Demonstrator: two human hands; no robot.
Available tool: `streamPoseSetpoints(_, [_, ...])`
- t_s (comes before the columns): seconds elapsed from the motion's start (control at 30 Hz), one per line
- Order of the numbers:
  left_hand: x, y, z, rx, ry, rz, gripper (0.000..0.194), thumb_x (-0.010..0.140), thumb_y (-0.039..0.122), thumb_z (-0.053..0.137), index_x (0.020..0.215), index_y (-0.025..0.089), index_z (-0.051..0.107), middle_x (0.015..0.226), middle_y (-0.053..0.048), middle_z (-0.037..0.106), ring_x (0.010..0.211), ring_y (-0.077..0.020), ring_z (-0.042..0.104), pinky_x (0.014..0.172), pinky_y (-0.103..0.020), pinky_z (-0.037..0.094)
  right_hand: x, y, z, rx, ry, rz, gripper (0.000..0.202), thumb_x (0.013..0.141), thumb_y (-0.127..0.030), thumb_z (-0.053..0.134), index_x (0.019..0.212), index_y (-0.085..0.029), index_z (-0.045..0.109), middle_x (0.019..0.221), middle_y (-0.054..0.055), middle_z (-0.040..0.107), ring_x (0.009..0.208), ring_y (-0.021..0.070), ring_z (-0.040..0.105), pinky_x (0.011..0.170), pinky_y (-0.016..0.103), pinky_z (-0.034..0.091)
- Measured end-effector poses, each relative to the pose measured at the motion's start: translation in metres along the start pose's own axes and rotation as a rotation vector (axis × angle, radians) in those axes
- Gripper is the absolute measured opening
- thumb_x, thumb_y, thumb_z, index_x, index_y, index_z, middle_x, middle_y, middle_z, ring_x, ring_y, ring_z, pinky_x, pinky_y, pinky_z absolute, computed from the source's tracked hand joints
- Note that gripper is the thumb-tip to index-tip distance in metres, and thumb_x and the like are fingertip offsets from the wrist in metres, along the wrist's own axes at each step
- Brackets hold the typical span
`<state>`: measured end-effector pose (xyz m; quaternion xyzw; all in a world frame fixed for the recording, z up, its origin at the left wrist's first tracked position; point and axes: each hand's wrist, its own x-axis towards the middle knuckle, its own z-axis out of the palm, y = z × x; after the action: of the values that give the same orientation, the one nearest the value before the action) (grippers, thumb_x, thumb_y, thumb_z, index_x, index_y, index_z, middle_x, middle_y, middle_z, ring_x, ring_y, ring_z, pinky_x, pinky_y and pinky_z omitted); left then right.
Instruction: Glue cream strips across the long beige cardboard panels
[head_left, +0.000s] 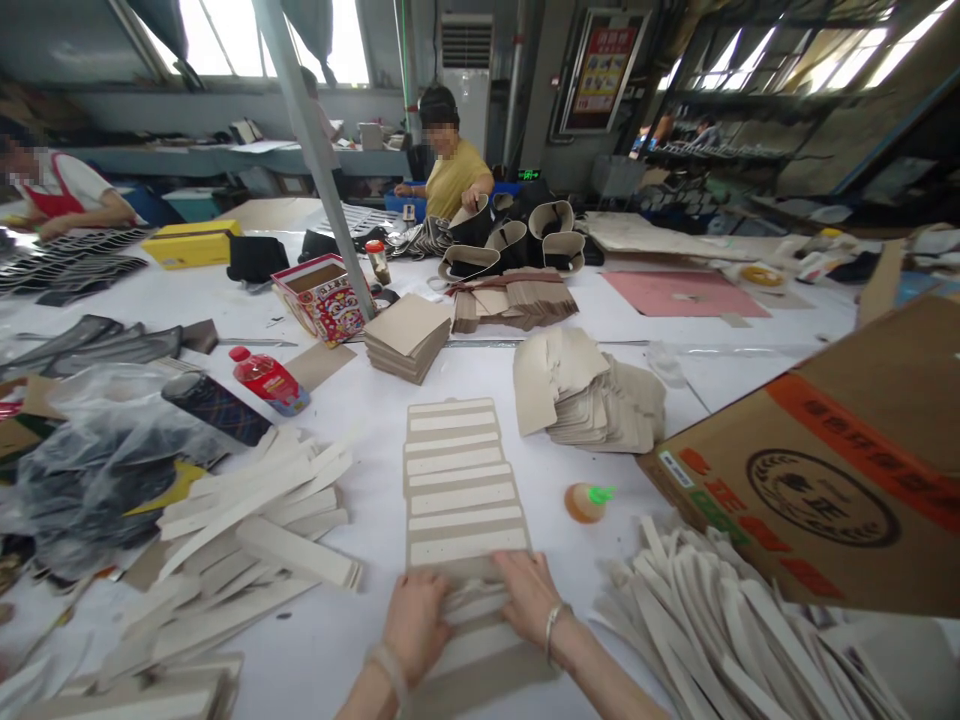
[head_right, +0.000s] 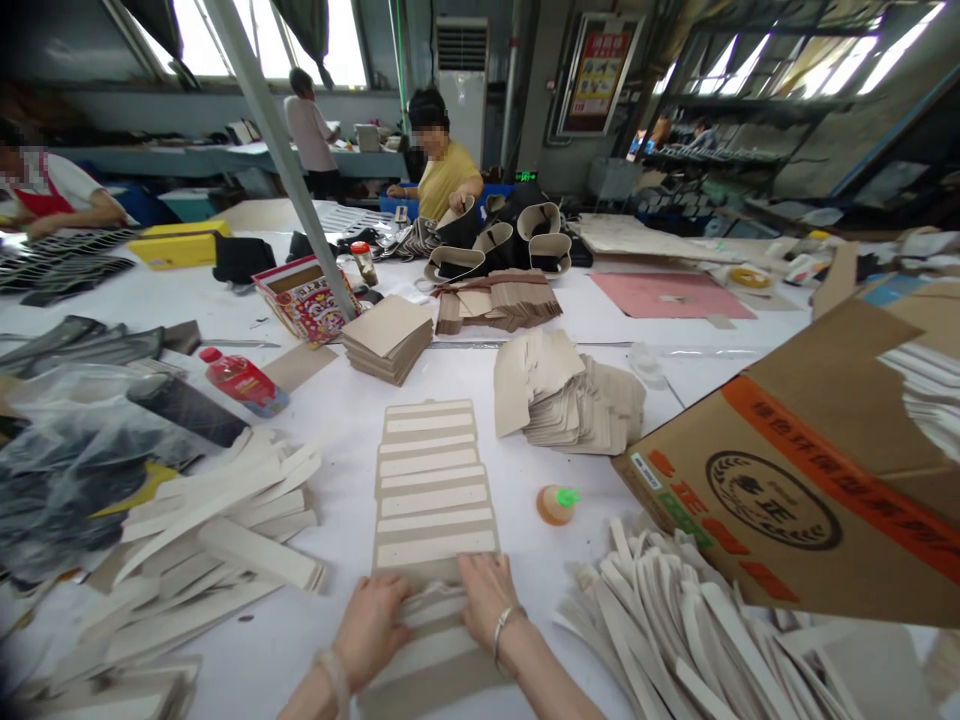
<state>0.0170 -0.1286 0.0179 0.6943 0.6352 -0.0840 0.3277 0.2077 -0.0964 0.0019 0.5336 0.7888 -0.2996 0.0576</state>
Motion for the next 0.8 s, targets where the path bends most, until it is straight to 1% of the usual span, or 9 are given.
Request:
streamPoseSetpoints(0.1, [0.033,-0.005,-0.034,0.055,0.123,0.024,0.032,0.062,0.022,0.052,0.094,0.023,0.057,0.118,-0.003,0.052,0.112,-0.0214,0.042,0.092,-0.034,0.027,0.044,-0.003,-0.032,-0.079,0.017,0.013,0.024,0.064,-0.023,0.061,0.089,-0.02,0.06,0.101,0.008,0.058,0.1,0.024,0.048,0.082,0.034,0.028])
streamPoseSetpoints(0.13, [0.042,-0.006,-0.042,0.065,0.137,0.027,0.034,0.061,0.023,0.053,0.095,0.022,0.057,0.123,-0.003,0.049,0.114,-0.0218,0.04,0.095,-0.034,0.026,0.056,-0.003,-0.039,-0.1,0.018,0.015,0.024,0.064,-0.025,0.062,0.088,-0.02,0.061,0.102,0.008,0.057,0.101,0.0243,0.048,0.082,0.034,0.029])
streamPoseSetpoints(0.2, [0.054,-0.01,-0.048,0.073,0.134,0.04,0.037,0.058,0.025,0.057,0.095,0.021,0.057,0.125,-0.004,0.047,0.115,-0.0228,0.039,0.098,-0.035,0.023,0.069,-0.003,-0.043,-0.126,0.026,0.005,0.03,0.062,-0.029,0.065,0.09,-0.019,0.061,0.105,0.009,0.055,0.101,0.0248,0.047,0.082,0.034,0.029])
streamPoseSetpoints(0.27, [0.058,-0.013,-0.045,0.076,0.134,0.063,0.038,0.057,0.027,0.059,0.095,0.02,0.057,0.117,-0.006,0.051,0.111,-0.0234,0.041,0.098,-0.036,0.023,0.072,-0.001,-0.039,-0.134,0.031,-0.013,0.033,0.06,-0.034,0.067,0.089,-0.019,0.061,0.102,0.008,0.056,0.1,0.0246,0.046,0.083,0.035,0.029])
streamPoseSetpoints(0.37, [0.053,-0.014,-0.033,0.08,0.125,0.073,0.037,0.057,0.029,0.059,0.093,0.021,0.056,0.108,-0.006,0.053,0.105,-0.0231,0.044,0.094,-0.036,0.026,0.062,0.005,-0.025,-0.115,0.028,-0.028,0.035,0.059,-0.038,0.069,0.088,-0.02,0.059,0.098,0.006,0.056,0.099,0.0234,0.045,0.083,0.035,0.029])
streamPoseSetpoints(0.5, [0.041,-0.011,-0.021,0.073,0.072,0.065,0.036,0.056,0.029,0.06,0.091,0.022,0.056,0.11,-0.005,0.052,0.103,-0.024,0.043,0.085,-0.036,0.031,0.045,0.008,-0.013,-0.052,0.031,-0.016,0.04,0.055,-0.038,0.073,0.089,-0.022,0.058,0.106,0.005,0.051,0.1,0.0228,0.044,0.08,0.033,0.03])
streamPoseSetpoints(0.67, [0.027,-0.009,-0.008,0.039,0.039,0.091,0.036,0.055,0.025,0.059,0.091,0.021,0.056,0.105,-0.005,0.054,0.101,-0.0249,0.044,0.086,-0.039,0.029,0.025,0.006,0.001,-0.068,0.023,-0.062,0.04,0.052,-0.041,0.075,0.084,-0.022,0.059,0.099,0.004,0.054,0.098,0.0246,0.045,0.082,0.036,0.031])
streamPoseSetpoints(0.73, [0.024,-0.01,-0.001,-0.005,-0.01,0.074,0.039,0.055,0.021,0.058,0.094,0.021,0.054,0.107,-0.005,0.054,0.101,-0.0246,0.045,0.086,-0.038,0.03,0.02,0.006,0.008,-0.056,0.009,-0.039,0.04,0.053,-0.039,0.075,0.086,-0.023,0.058,0.099,0.003,0.054,0.094,0.0239,0.049,0.08,0.035,0.033])
streamPoseSetpoints(0.8, [0.025,-0.012,0.001,-0.049,-0.042,0.037,0.047,0.053,0.015,0.055,0.099,0.021,0.052,0.108,-0.004,0.054,0.1,-0.023,0.047,0.084,-0.035,0.032,0.02,0.006,0.01,-0.05,-0.023,-0.01,0.039,0.055,-0.034,0.074,0.089,-0.023,0.057,0.1,0.003,0.055,0.088,0.0225,0.053,0.076,0.034,0.036])
